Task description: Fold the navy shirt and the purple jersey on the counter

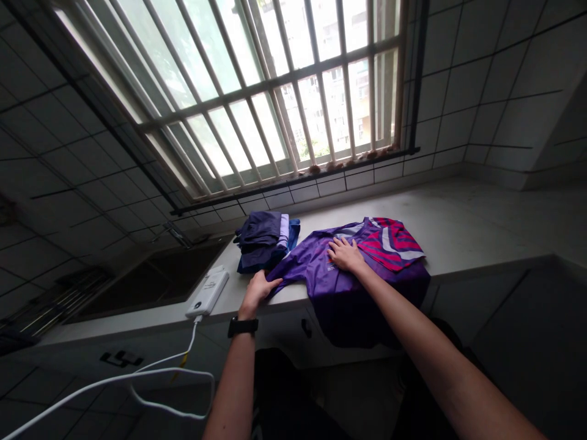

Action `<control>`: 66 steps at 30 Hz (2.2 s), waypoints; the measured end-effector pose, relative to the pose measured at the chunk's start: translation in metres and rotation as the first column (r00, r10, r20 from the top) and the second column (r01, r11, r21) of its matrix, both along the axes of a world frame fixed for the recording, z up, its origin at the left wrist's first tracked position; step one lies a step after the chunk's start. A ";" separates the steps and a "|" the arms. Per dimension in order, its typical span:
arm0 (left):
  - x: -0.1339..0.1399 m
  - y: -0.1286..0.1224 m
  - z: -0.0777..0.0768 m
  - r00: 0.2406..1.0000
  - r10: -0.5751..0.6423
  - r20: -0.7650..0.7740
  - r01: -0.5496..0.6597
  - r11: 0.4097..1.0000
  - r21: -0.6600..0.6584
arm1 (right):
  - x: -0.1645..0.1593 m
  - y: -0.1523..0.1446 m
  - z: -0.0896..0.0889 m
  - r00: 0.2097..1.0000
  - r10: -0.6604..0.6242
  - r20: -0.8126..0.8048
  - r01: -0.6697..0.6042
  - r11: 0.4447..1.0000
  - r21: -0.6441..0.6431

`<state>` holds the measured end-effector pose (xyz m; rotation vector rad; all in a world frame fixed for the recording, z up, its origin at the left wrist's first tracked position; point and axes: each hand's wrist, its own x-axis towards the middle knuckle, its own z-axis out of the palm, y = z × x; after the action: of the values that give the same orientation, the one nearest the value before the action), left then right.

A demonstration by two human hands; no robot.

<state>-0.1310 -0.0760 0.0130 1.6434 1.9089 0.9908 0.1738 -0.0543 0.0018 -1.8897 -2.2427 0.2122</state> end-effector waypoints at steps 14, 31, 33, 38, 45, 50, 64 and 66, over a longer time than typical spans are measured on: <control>0.054 -0.001 0.061 0.996 -0.015 0.084 -0.013 0.946 0.323 | 0.001 0.001 -0.002 1.000 0.014 0.012 -0.014 1.000 0.005; 0.118 -0.005 0.019 0.640 -0.701 -0.316 0.723 0.688 -0.061 | 0.003 0.000 0.000 0.999 0.029 0.036 -0.030 0.999 0.011; 0.120 -0.001 0.014 0.627 -0.693 -0.356 0.722 0.689 -0.069 | 0.003 -0.003 0.003 0.999 0.040 0.026 -0.040 0.999 0.000; 0.133 0.014 0.012 0.624 -0.664 -0.412 0.718 0.695 -0.033 | 0.006 -0.008 0.009 0.999 0.049 -0.003 -0.049 0.998 -0.025; 0.146 0.030 -0.018 0.590 -0.527 -0.612 0.526 0.826 -0.204 | 0.005 0.002 0.014 0.985 -0.071 -0.157 0.059 0.995 -0.078; 0.146 0.046 -0.033 0.642 -0.439 -0.628 0.488 0.866 -0.107 | 0.015 0.006 0.023 0.956 -0.047 -0.290 0.041 0.999 -0.026; 0.141 0.078 0.002 0.657 -0.275 -0.701 0.229 0.960 -0.162 | 0.090 -0.005 0.004 0.926 -0.372 0.070 0.377 0.921 -0.099; 0.142 0.080 0.007 0.633 -0.278 -0.723 0.214 0.960 -0.182 | 0.089 0.000 0.011 0.926 -0.368 0.082 0.375 0.922 -0.094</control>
<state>0.0106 0.0038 0.0205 2.4259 2.0357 0.0804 0.2629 -0.0547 0.0127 -2.3642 -1.8885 0.2199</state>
